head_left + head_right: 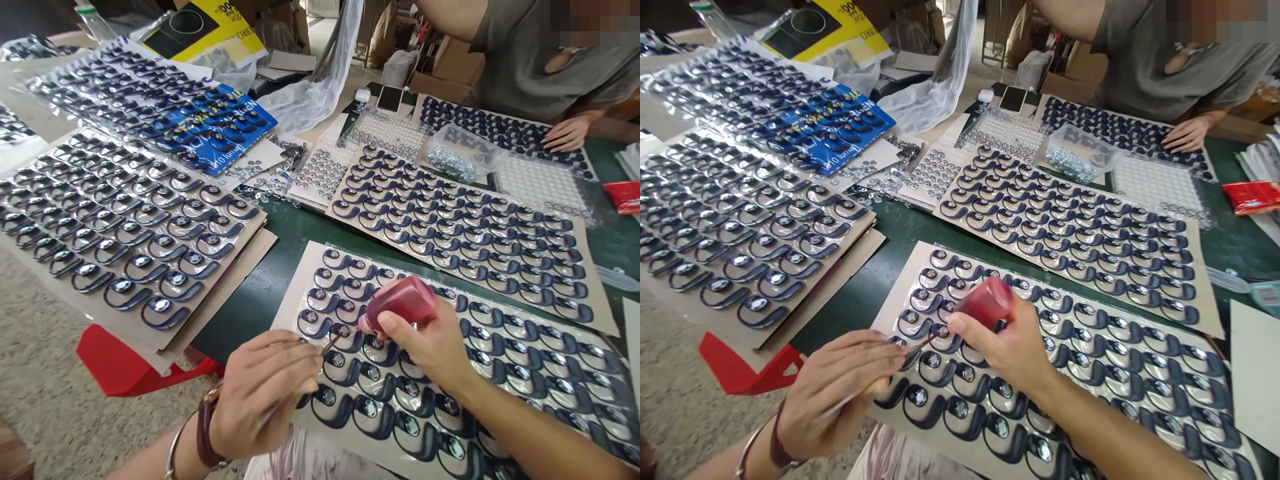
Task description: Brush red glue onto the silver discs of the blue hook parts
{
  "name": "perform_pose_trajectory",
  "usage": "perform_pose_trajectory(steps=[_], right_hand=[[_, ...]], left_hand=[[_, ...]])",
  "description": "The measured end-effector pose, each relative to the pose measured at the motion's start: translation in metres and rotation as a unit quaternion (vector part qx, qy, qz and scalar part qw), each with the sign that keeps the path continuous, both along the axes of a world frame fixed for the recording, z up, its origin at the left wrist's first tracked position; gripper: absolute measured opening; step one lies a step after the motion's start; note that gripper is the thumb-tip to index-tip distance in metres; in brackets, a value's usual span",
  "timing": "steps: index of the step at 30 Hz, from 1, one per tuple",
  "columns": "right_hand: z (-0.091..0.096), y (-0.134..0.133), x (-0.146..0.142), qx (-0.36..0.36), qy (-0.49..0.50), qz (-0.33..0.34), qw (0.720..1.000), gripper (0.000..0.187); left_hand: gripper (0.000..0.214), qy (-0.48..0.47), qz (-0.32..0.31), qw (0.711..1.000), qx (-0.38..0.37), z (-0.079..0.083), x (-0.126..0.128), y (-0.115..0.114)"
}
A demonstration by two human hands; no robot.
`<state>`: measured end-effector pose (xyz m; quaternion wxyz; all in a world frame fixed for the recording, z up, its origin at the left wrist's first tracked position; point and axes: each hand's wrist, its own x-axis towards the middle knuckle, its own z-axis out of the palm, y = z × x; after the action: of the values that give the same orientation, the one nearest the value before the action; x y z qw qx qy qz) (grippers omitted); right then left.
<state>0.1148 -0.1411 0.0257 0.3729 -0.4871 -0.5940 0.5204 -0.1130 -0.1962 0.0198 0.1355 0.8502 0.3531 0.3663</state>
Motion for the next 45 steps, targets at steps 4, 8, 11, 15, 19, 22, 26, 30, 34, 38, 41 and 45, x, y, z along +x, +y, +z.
perform_pose_trajectory(steps=[4, 8, 11, 15, 19, 22, 26, 30, 34, 38, 41, 45], right_hand=[[-0.021, -0.018, -0.003, 0.054, 0.022, -0.018, 0.998, 0.015], [-0.034, -0.024, -0.005, 0.125, -0.045, -0.008, 0.991, 0.017], [-0.036, -0.023, -0.005, 0.156, -0.057, 0.003, 0.986, 0.017], [-0.037, -0.023, -0.006, 0.138, -0.056, 0.037, 0.988, 0.018], [-0.035, -0.022, -0.008, 0.134, -0.060, 0.049, 0.988, 0.020], [-0.033, -0.021, -0.009, 0.148, -0.062, 0.055, 0.986, 0.020], [-0.033, -0.021, -0.009, 0.183, -0.080, 0.038, 0.979, 0.015], [-0.035, -0.023, -0.007, 0.174, -0.097, 0.018, 0.980, 0.015], [-0.036, -0.023, -0.005, 0.184, -0.097, 0.007, 0.978, 0.015], [-0.034, -0.021, -0.004, 0.186, -0.101, -0.003, 0.977, 0.012], [-0.035, -0.020, -0.005, 0.174, -0.098, 0.004, 0.980, 0.012], [-0.037, -0.021, -0.006, 0.160, -0.100, 0.009, 0.982, 0.015]], left_hand=[[0.022, 0.075, -0.056, 0.993, 0.075, 0.006, -0.006, -0.018], [0.024, 0.091, -0.053, 0.991, 0.083, 0.007, -0.006, -0.025], [0.023, 0.078, -0.054, 0.992, 0.086, 0.000, -0.003, -0.026], [0.028, 0.080, -0.058, 0.991, 0.086, -0.009, -0.003, -0.030], [0.038, 0.089, -0.072, 0.990, 0.085, -0.008, -0.003, -0.033], [0.039, 0.091, -0.077, 0.990, 0.075, -0.006, -0.002, -0.034], [0.040, 0.091, -0.071, 0.991, 0.070, -0.007, -0.002, -0.034], [0.044, 0.094, -0.078, 0.990, 0.070, -0.006, -0.003, -0.032], [0.044, 0.086, -0.077, 0.991, 0.067, -0.005, -0.003, -0.031], [0.040, 0.077, -0.065, 0.993, 0.065, -0.008, -0.002, -0.034], [0.040, 0.066, -0.049, 0.995, 0.058, -0.010, -0.002, -0.035], [0.036, 0.073, -0.059, 0.993, 0.068, -0.004, -0.002, -0.030]])
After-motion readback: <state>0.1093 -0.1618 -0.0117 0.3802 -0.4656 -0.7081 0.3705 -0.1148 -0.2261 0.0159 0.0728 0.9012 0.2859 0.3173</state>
